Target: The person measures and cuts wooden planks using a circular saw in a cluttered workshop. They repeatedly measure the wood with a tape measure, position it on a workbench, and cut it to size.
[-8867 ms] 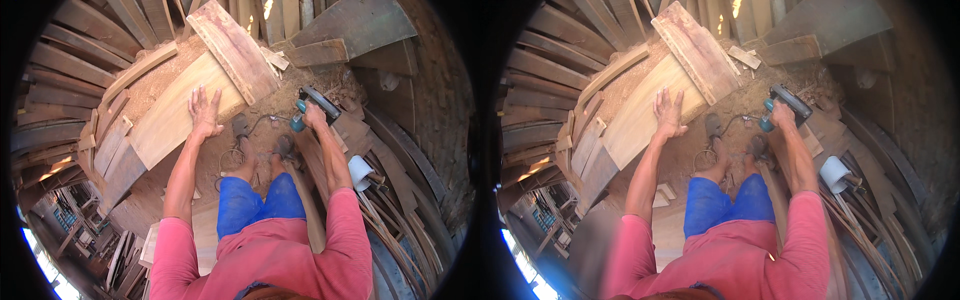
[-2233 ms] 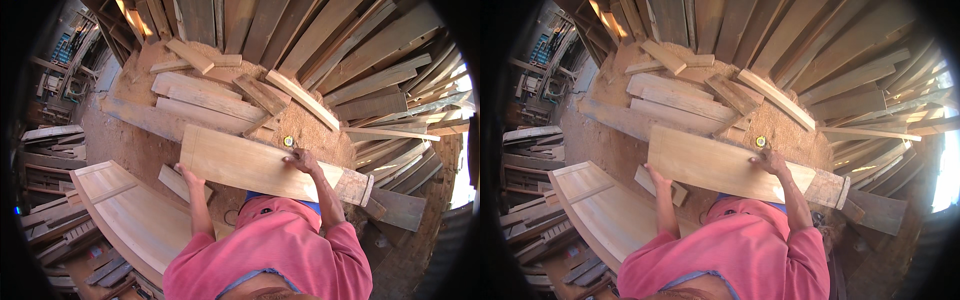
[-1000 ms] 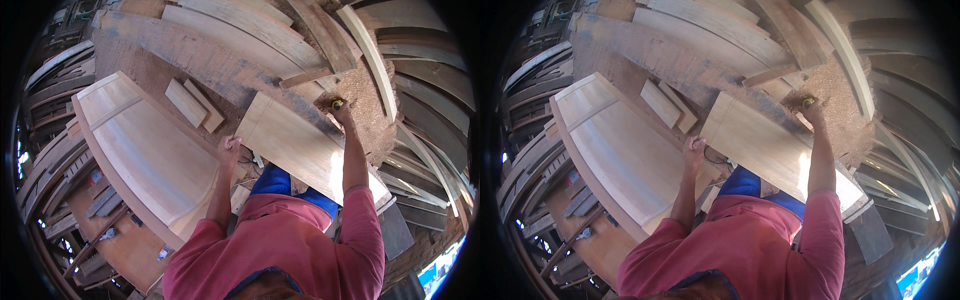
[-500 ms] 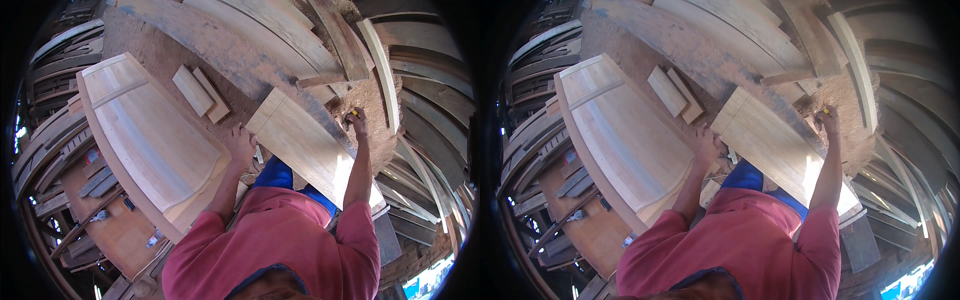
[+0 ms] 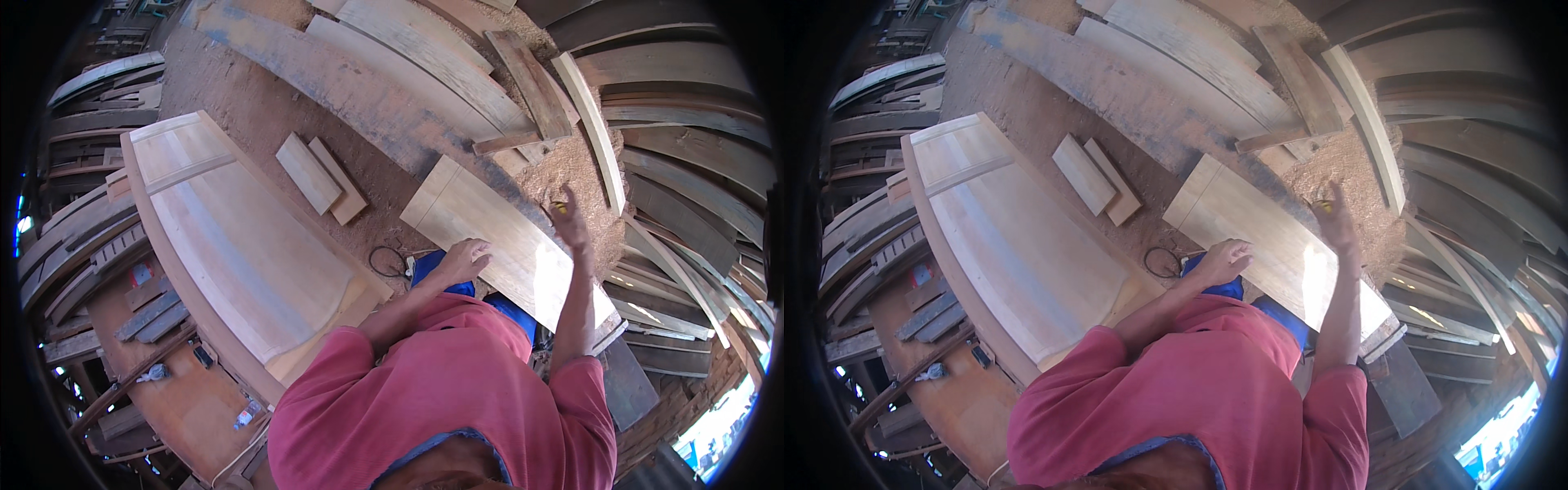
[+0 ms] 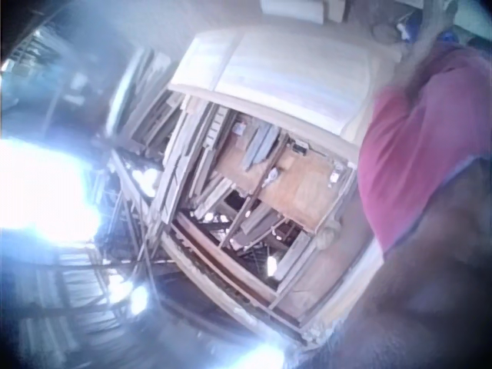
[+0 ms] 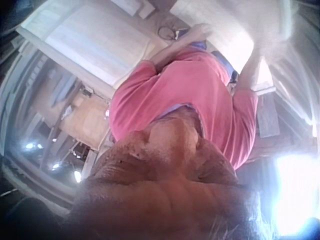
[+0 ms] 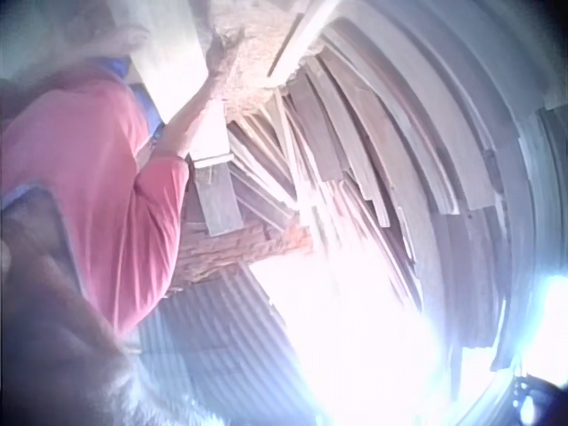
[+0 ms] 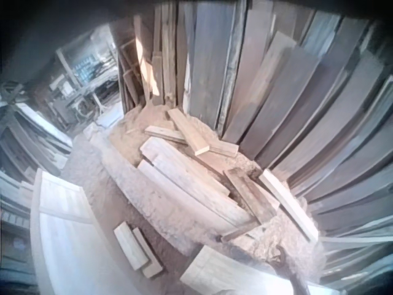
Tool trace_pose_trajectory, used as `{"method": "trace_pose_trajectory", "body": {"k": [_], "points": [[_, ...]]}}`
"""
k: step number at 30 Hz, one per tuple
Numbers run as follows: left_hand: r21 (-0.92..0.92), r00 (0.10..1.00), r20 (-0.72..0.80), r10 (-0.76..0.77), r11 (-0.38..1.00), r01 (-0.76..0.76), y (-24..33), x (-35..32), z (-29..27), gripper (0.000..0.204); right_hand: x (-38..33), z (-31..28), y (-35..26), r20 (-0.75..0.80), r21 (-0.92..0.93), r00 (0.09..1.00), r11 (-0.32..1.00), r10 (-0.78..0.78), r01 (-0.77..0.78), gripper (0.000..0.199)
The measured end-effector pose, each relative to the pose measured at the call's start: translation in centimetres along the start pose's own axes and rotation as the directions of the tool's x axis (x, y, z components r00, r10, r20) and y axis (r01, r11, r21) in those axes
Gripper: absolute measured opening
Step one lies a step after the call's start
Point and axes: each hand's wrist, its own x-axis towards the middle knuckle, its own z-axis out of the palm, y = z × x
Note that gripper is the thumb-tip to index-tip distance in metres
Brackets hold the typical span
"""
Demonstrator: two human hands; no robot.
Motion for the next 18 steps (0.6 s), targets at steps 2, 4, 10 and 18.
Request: {"method": "trace_pose_trajectory", "body": {"k": [2, 4, 10, 18], "points": [[-0.381, 0.995, 0.008, -0.104, 0.919, 0.099, -1.7, 1.7, 2.3, 0.042, -2.3, 3.5, -0.9, 0.121, -0.208, 0.99, 0.973, -0.079, 0.103, 0.08], [-0.693, 0.952, 0.205, -0.226, 0.653, 0.304, 0.5, 2.0, 1.2, 0.039, -4.8, 6.7, -0.9, 0.164, -0.287, 0.973, 0.936, -0.162, 0.205, 0.086], [-0.72, 0.908, 0.414, -0.062, 0.588, 0.368, -4.6, 0.9, -3.5, 0.027, -9.4, 14.6, -3.4, 0.246, -0.235, 0.954, 0.945, -0.17, 0.229, 0.09], [-0.644, 0.981, -0.079, -0.175, 0.76, 0.084, -4.4, 1.8, -12.3, 0.02, -9.5, 15.1, -2.2, 0.176, -0.374, 0.965, 0.894, -0.193, 0.247, 0.065]]}}
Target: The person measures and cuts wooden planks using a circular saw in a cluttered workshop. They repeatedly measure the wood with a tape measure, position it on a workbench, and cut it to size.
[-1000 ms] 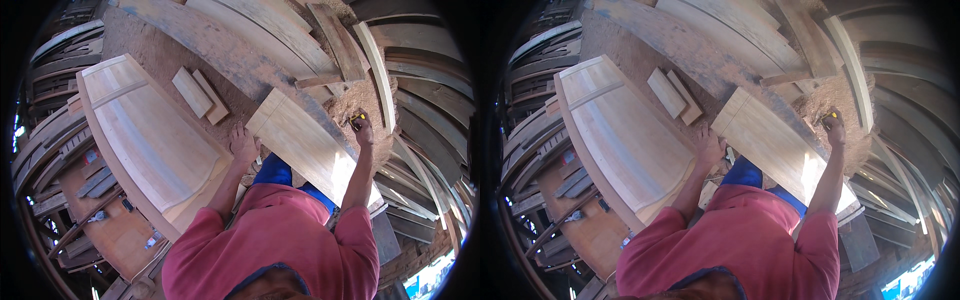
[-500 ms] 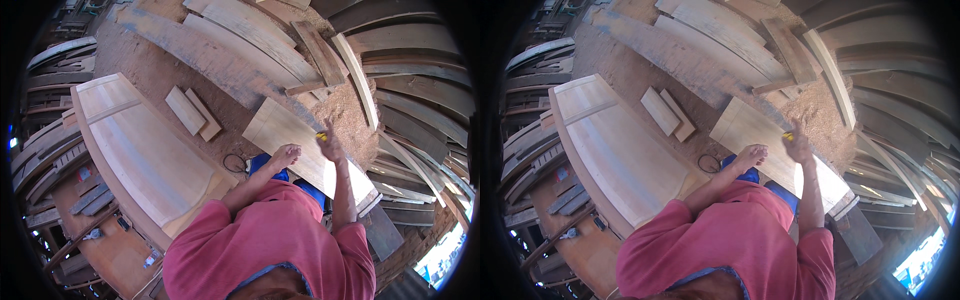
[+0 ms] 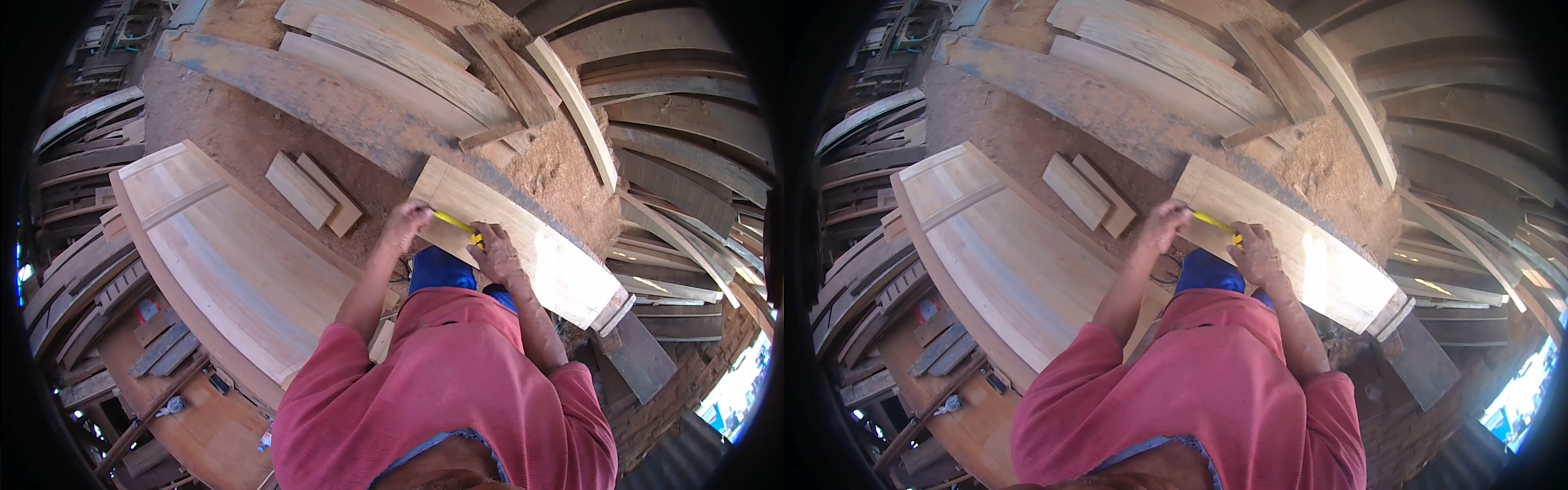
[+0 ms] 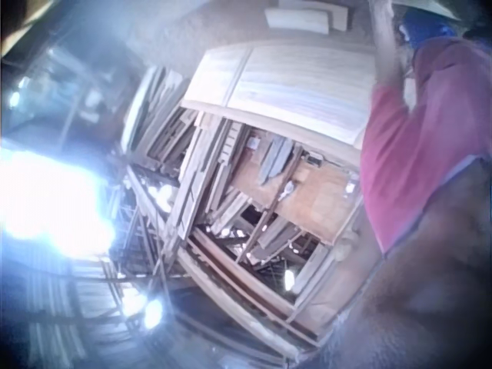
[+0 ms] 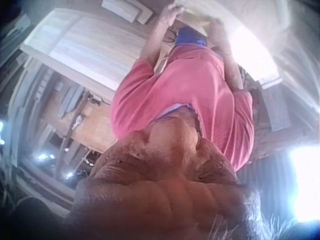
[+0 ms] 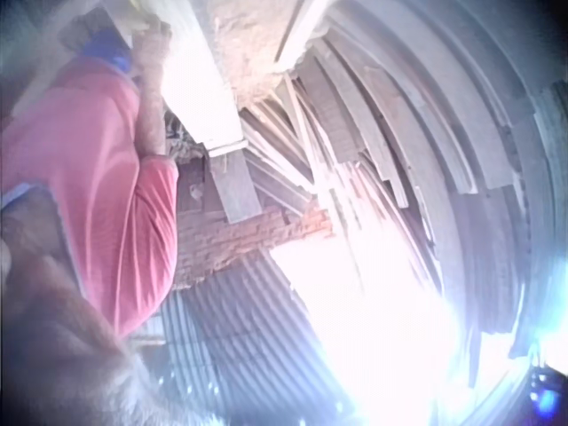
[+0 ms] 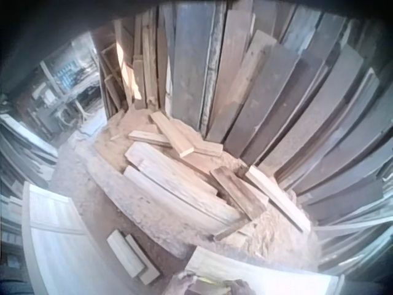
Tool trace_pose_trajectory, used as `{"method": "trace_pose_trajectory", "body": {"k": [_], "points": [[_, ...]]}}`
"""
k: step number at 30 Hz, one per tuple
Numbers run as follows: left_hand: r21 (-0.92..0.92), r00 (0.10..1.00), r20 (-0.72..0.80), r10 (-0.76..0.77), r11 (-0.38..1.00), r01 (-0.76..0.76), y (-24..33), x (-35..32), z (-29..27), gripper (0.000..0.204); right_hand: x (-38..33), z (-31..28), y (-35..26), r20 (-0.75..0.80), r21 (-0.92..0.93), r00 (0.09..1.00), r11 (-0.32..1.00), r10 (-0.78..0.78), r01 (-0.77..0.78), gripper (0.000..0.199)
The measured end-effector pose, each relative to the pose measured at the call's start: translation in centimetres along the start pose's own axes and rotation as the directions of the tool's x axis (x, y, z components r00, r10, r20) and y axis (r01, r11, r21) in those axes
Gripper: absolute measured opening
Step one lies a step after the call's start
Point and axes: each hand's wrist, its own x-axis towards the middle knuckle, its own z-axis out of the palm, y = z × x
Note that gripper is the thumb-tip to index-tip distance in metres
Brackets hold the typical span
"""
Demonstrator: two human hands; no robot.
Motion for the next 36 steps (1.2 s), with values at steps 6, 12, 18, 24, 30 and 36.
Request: {"method": "trace_pose_trajectory", "body": {"k": [6, 12, 18, 24, 30, 36], "points": [[0.576, 0.917, -0.292, 0.272, 0.815, -0.058, -1.7, 5.5, -7.5, 0.022, -0.2, -0.1, 2.3, -0.121, -0.134, 0.981, 0.977, 0.15, -0.166, 0.055], [0.551, 0.928, -0.245, 0.282, 0.828, -0.106, -2.9, 6.0, -5.6, 0.023, -0.9, 0.6, 4.3, -0.245, -0.131, 0.96, 0.976, 0.137, -0.173, 0.055], [0.487, 0.921, -0.276, 0.276, 0.866, -0.114, -3.4, 6.0, -5.9, 0.019, -0.8, 0.6, 4.0, -0.244, -0.144, 0.96, 0.973, 0.14, -0.179, 0.055], [0.55, 0.921, -0.242, 0.304, 0.825, -0.128, -2.9, 5.3, -5.8, 0.016, -1.6, 1.4, 4.4, -0.121, -0.086, 0.967, 0.969, 0.223, -0.234, 0.053], [0.439, 0.92, -0.281, 0.274, 0.889, -0.13, -6.1, 2.1, -8.1, 0.012, -2.8, 2.6, 3.7, -0.025, -0.082, 0.978, 0.975, 0.205, -0.207, 0.052], [0.505, 0.929, -0.305, 0.209, 0.862, -0.028, -5.0, 0.7, -6.8, 0.011, -3.4, 3.3, 4.2, -0.048, -0.07, 0.981, 0.979, 0.189, -0.192, 0.053]]}}
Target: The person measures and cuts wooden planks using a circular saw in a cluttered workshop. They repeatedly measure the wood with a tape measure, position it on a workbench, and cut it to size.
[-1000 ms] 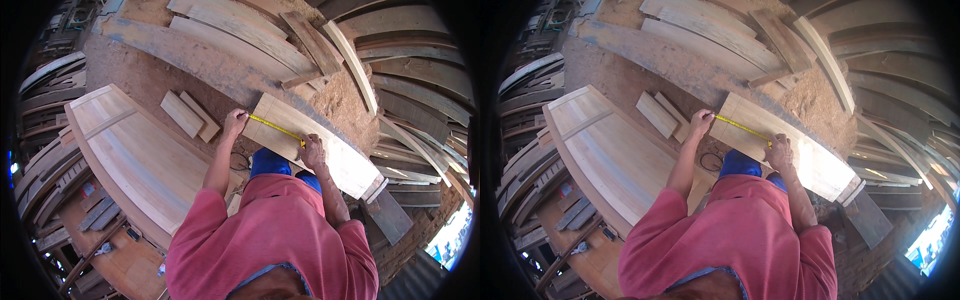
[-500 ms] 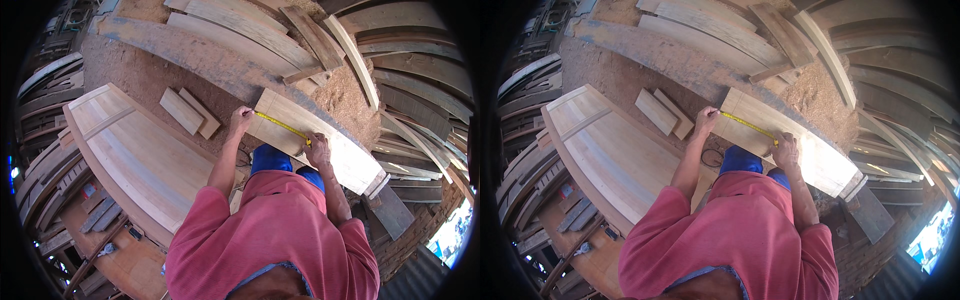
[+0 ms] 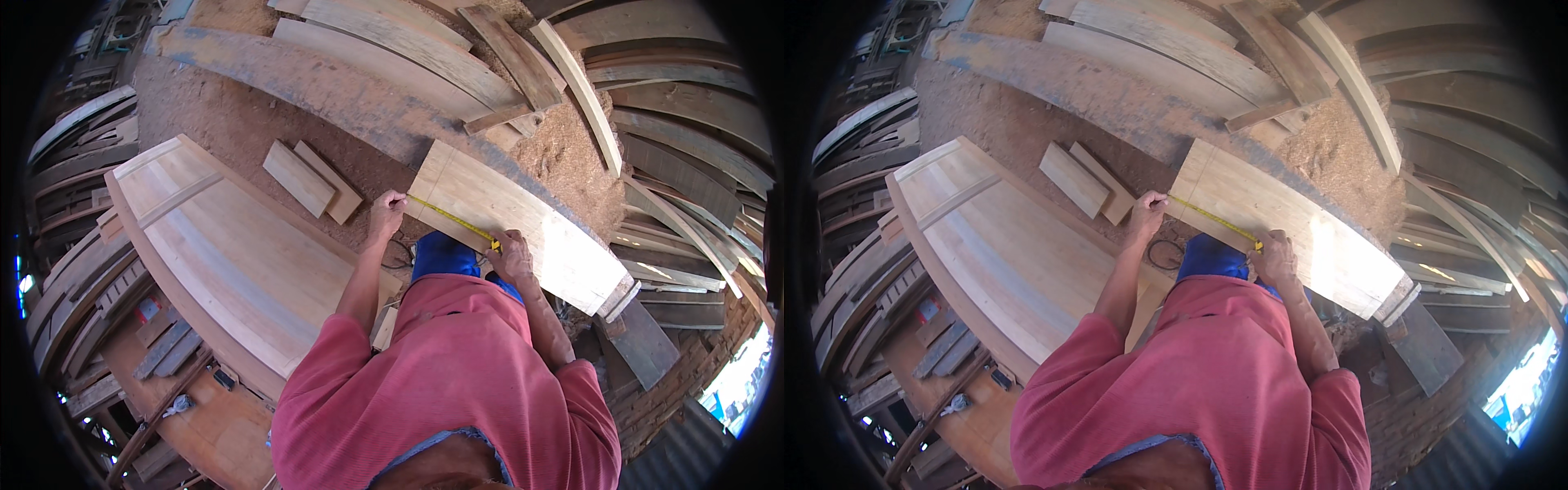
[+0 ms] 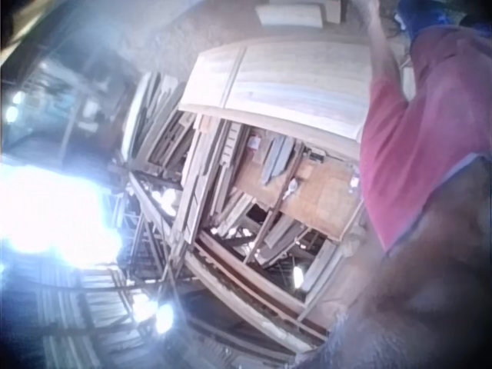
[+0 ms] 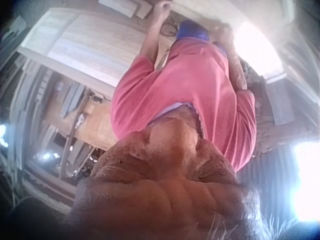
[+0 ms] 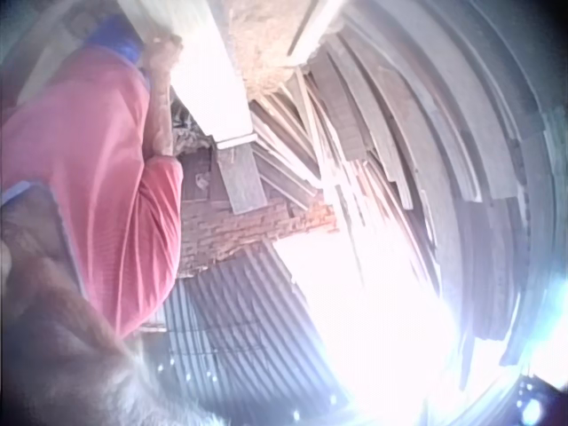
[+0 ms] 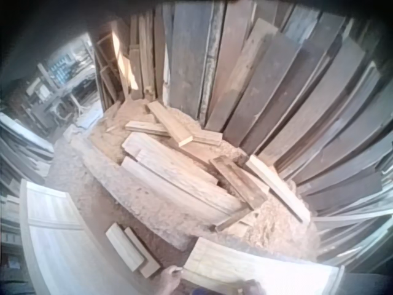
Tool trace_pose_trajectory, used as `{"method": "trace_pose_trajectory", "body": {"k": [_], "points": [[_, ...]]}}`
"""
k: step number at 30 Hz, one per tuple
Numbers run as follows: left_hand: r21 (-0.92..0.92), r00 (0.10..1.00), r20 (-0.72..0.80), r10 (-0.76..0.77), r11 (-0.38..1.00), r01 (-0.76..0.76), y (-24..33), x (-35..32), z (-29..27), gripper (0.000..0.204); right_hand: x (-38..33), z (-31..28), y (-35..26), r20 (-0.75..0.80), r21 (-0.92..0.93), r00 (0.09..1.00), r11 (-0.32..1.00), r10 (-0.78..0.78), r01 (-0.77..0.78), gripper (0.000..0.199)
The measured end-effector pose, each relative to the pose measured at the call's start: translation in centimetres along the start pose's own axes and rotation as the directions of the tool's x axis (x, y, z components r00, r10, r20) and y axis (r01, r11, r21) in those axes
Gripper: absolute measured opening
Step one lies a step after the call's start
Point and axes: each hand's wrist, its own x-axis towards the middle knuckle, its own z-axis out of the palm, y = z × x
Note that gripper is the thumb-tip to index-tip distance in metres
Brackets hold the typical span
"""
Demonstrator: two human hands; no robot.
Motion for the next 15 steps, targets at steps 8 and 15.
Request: {"method": "trace_pose_trajectory", "body": {"k": [8, 15], "points": [[0.194, 0.982, -0.033, 0.183, 0.966, -0.174, 0.95, -0.19, -0.37, 0.009, 0.29, -0.1, 0.13, 0.007, 0.003, 1.0, 1.0, -0.02, 0.02, 0.053], [0.181, 0.986, 0.005, 0.169, 0.969, -0.167, 1.52, -0.06, 0.03, 0.017, 0.27, -0.1, 0.14, -0.003, 0.003, 0.999, 0.999, -0.043, 0.043, 0.053]]}}
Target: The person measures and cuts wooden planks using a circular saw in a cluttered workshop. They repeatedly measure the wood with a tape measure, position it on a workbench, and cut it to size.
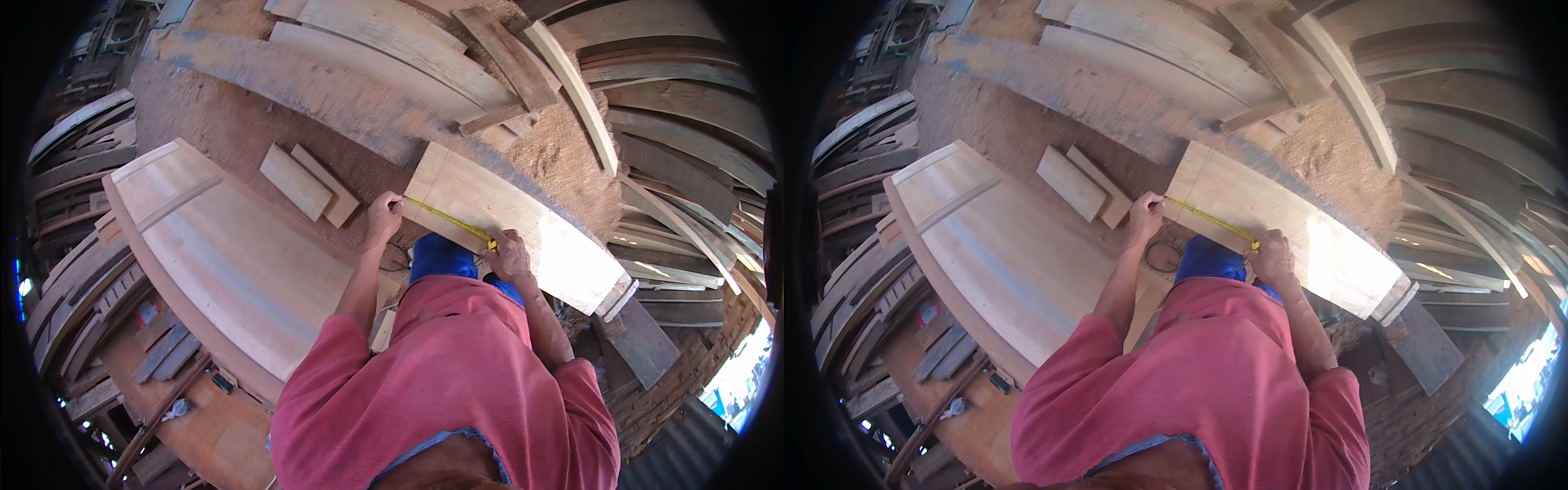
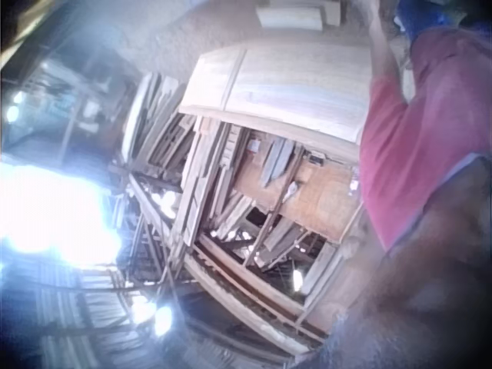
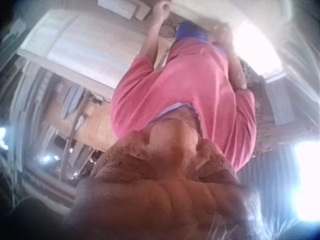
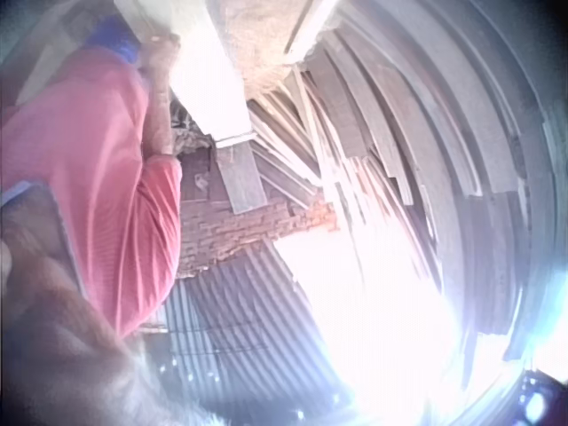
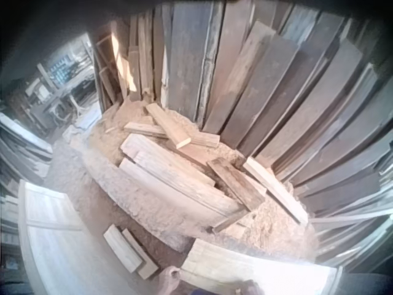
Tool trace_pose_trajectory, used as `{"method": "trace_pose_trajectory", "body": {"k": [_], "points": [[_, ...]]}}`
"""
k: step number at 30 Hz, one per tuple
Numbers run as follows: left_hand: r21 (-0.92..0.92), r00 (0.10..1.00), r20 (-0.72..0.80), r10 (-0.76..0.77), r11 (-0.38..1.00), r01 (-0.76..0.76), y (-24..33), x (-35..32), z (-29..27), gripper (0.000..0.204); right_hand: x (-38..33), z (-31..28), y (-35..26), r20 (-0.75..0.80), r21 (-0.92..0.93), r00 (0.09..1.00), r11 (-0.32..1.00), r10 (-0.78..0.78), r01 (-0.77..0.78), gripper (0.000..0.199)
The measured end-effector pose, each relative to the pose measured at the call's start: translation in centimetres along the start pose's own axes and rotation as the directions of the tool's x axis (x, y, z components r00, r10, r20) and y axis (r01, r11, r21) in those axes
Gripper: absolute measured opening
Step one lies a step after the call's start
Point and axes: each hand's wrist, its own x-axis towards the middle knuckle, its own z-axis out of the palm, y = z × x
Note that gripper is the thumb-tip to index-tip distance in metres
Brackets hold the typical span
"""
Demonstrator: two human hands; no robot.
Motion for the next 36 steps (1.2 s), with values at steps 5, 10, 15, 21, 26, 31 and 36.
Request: {"method": "trace_pose_trajectory", "body": {"k": [5, 10, 15, 21, 26, 31, 36], "points": [[0.077, 0.998, -0.04, 0.038, 0.996, -0.035, -1.9, -0.9, 1.9, 0.048, 1.8, -2.9, 0.2, -0.019, 0.208, 1.0, 0.978, 0.006, -0.002, 0.059], [-0.301, 0.962, 0.118, -0.245, 0.915, 0.27, -4.2, -0.7, 2.7, 0.053, 7.5, -8.6, 0.5, -0.172, 0.16, 0.947, 0.956, 0.271, -0.245, 0.065], [-0.495, 0.889, 0.237, -0.392, 0.739, 0.457, -1.9, -1.2, 3.7, 0.059, 15.9, -10.5, 10.0, -0.269, 0.227, 0.886, 0.919, 0.377, -0.322, 0.058], [-0.636, 0.87, 0.199, -0.45, 0.616, 0.464, -1.4, -2.6, 6.5, 0.074, 20.1, -12.3, 14.2, -0.292, 0.794, 0.751, 0.588, 0.592, -0.155, 0.06], [-0.747, 0.832, 0.006, -0.555, 0.551, 0.373, -1.7, -2.7, 9.5, 0.084, 13.5, -13.0, 21.8, -0.509, 0.335, 0.804, 0.931, 0.306, -0.143, 0.056], [-0.877, 0.815, 0.1, -0.571, 0.336, 0.343, 0.1, -4.4, 10.2, 0.089, -1.1, -10.9, 35.9, -0.552, 0.117, 0.695, 0.868, 0.461, -0.483, 0.063], [-0.813, 0.806, 0.284, -0.519, 0.315, 0.49, 0.6, -8.0, 12.8, 0.082, -12.2, -10.0, 44.7, -0.66, 0.083, 0.485, 0.697, 0.574, -0.712, 0.075]]}}
